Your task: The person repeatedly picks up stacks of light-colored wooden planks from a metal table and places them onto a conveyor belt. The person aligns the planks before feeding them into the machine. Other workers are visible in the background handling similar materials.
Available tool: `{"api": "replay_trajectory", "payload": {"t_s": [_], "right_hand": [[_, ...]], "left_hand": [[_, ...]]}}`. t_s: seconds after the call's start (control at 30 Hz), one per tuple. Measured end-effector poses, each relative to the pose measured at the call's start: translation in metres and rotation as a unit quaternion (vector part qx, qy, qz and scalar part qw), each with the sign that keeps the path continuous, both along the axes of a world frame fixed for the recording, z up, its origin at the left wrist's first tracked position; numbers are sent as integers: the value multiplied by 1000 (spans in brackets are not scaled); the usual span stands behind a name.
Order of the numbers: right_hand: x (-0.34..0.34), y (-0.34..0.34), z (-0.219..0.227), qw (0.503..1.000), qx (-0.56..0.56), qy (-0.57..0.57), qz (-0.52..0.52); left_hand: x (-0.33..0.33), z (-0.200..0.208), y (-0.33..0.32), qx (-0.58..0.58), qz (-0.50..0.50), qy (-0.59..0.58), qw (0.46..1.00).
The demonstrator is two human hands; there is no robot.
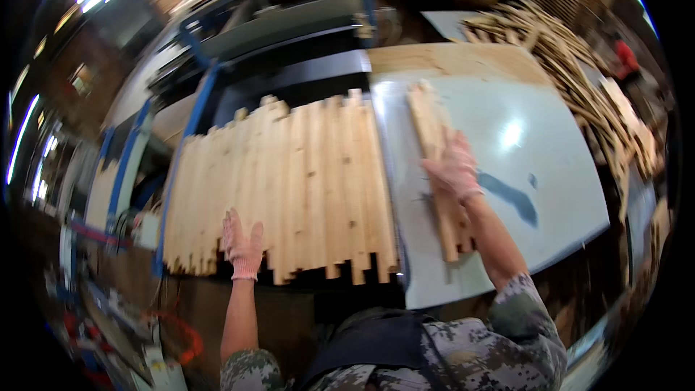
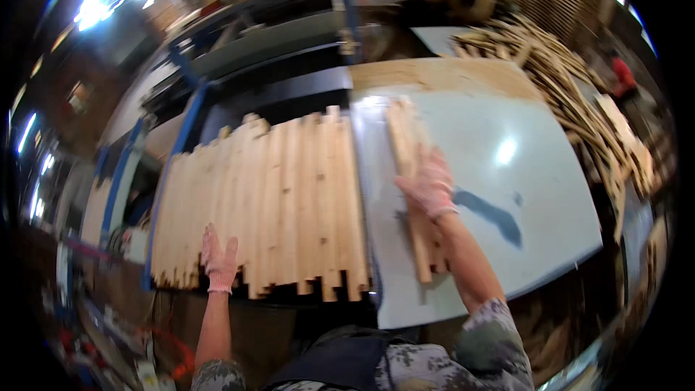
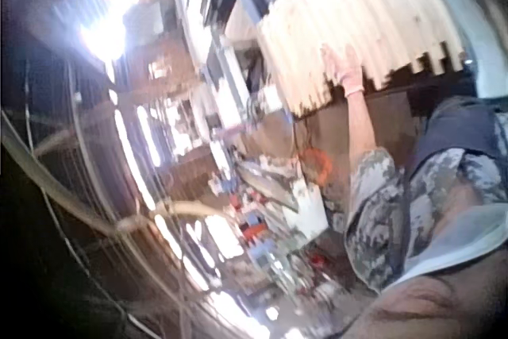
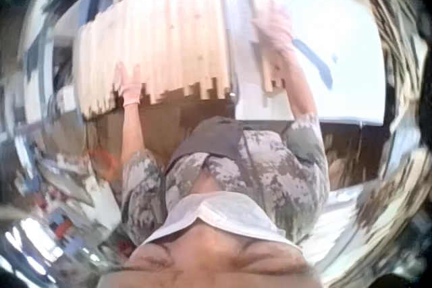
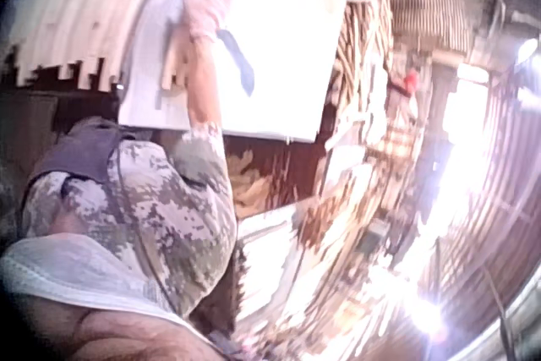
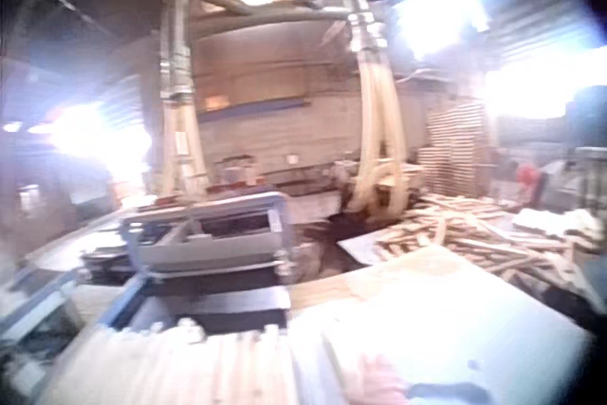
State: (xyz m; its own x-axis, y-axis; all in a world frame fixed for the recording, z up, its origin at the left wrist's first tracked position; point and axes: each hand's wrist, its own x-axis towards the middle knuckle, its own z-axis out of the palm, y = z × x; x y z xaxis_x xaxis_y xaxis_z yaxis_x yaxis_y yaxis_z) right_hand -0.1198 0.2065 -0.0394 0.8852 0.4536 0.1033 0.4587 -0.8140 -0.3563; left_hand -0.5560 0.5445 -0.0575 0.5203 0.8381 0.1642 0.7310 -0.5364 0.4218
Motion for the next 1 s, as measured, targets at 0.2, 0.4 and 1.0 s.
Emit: {"api": "replay_trajectory", "payload": {"t_s": [0.2, 0.4, 1.0], "right_hand": [[-71, 38, 15, 916, 268, 279, 109], [-110, 92, -53, 961, 200, 174, 83], [-88, 104, -70, 885, 373, 277, 34]], "left_hand": [[-156, 31, 128, 87, 259, 108, 956], [-240, 75, 225, 78, 357, 138, 921], [-289, 110, 295, 63, 196, 284, 936]]}}
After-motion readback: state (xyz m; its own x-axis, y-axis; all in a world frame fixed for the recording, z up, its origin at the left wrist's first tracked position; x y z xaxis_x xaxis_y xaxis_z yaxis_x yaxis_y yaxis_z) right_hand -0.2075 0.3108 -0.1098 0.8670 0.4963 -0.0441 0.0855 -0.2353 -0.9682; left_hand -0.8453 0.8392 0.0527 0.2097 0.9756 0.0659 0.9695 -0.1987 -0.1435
